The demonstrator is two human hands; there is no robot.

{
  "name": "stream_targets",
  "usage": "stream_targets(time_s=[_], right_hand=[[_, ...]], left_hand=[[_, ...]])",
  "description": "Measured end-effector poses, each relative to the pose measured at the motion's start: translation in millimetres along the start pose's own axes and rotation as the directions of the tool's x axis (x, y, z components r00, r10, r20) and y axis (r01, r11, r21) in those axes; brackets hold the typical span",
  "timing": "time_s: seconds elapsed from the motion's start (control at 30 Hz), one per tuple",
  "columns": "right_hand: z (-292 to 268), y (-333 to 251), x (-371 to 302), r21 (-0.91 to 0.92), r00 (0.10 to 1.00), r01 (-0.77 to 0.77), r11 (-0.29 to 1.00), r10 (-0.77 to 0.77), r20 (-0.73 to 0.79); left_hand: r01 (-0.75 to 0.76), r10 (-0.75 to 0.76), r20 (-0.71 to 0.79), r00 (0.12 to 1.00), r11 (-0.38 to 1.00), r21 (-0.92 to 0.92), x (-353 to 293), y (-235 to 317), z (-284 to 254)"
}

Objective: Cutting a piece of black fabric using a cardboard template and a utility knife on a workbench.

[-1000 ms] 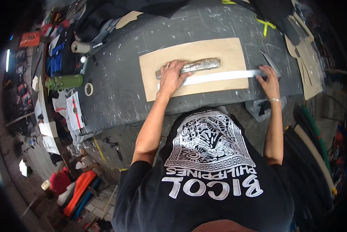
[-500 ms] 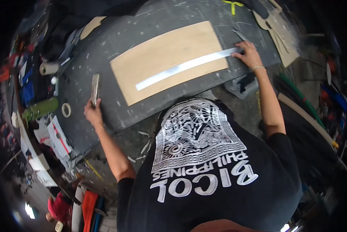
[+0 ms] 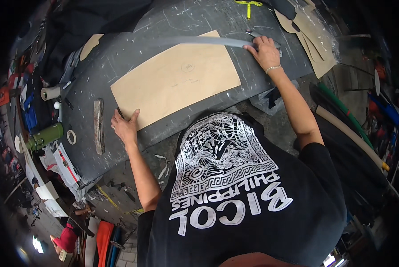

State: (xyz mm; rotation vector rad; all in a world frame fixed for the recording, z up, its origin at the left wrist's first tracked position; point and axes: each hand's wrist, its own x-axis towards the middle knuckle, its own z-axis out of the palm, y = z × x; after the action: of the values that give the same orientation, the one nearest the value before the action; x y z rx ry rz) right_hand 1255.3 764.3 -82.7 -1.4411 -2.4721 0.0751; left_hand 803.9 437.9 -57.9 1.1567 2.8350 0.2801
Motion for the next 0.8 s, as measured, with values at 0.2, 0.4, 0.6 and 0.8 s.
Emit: stream_targets(time_s=[0.2, 0.4, 0.6, 0.8], right_hand=[[10, -1, 16, -0.007, 0.991, -0.074, 0.997, 0.072, -0.115], [-2, -61, 5, 0.548, 0.801, -0.574, 0.609, 0.282, 0.528], [18, -64, -5, 0.665, 0.785, -0.617, 0.420, 0.274, 0.555], [17, -68, -9, 0.722, 0.761, -0.647, 0.245, 0.253, 0.597]], left_hand=[[0.114, -0.108, 0.113, 0.988, 0.992, -0.046, 5, -5, -2], [0.144, -0.133, 0.134, 0.982, 0.987, -0.070, 8, -5, -1], [0.093, -0.088, 0.078, 0.993, 0.994, -0.062, 10, -9, 6], [0.174, -0.164, 0.124, 0.979, 0.982, -0.077, 3, 5, -7]])
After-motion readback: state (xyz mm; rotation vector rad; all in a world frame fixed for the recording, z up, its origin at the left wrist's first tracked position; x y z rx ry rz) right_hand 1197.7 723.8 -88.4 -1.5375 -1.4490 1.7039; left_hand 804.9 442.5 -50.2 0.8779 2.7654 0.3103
